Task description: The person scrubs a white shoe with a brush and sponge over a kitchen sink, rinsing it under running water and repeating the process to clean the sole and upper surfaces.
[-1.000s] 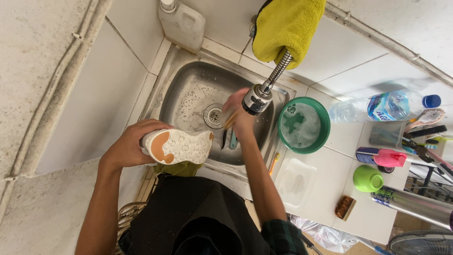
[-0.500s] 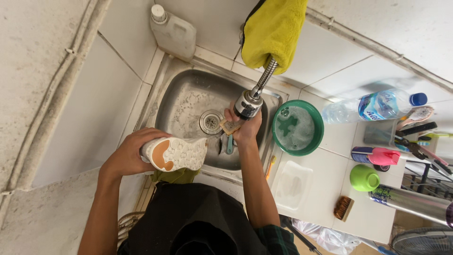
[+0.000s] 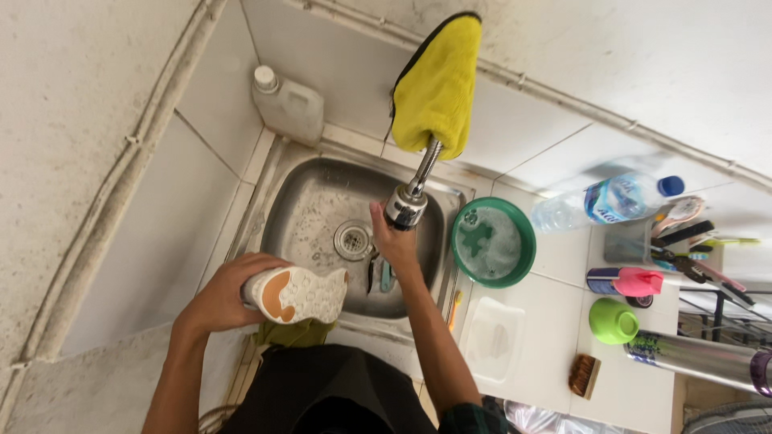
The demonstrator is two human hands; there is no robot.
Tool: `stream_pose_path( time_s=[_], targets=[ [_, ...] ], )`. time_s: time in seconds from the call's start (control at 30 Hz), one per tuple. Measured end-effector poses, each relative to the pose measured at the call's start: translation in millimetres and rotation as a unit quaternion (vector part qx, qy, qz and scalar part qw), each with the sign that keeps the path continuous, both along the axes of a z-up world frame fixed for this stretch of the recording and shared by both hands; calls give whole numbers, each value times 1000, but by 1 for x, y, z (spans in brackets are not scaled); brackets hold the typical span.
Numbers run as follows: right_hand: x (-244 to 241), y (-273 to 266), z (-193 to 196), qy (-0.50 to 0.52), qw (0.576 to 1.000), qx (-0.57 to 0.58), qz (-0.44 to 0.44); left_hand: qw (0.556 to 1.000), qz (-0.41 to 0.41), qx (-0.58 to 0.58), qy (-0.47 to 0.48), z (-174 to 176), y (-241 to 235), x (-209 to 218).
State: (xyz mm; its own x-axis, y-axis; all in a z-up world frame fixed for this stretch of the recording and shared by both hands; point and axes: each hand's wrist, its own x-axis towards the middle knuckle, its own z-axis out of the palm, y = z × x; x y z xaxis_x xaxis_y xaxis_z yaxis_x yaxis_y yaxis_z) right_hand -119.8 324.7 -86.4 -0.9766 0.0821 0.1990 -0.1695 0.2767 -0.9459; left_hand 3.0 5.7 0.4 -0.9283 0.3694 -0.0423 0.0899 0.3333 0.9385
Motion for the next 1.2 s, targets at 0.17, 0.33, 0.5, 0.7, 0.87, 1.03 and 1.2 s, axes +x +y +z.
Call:
stream_pose_path(
  time_s=[0.17,0.33,0.5,0.7,0.87,1.03,1.2],
  targets=[
    [-5,-2,-7,-94,970,-220,-45,999,-17,-40,10,-18,-4,-5],
    [-5,2,43,-112,909,-386,-106,992,-26,-108,-54,-26,-5,-2],
    [-8,2,47,-296,779,-529,-162,990,-32,-125,-53,-23,-1,-7],
    [14,7,21,18,990,-97,97,989,-50,-130,-56,-11,10,-13],
    [23,10,34,-17,999,12,-25,990,-72,-116,-27,-21,14,-15],
    [35,26,-19,162,981,59,-85,985,-85,-125,81,-53,9,-35],
    [46,54,-30,-329,929,160,62,982,-71,-171,-31,-24,23,-28]
  ],
)
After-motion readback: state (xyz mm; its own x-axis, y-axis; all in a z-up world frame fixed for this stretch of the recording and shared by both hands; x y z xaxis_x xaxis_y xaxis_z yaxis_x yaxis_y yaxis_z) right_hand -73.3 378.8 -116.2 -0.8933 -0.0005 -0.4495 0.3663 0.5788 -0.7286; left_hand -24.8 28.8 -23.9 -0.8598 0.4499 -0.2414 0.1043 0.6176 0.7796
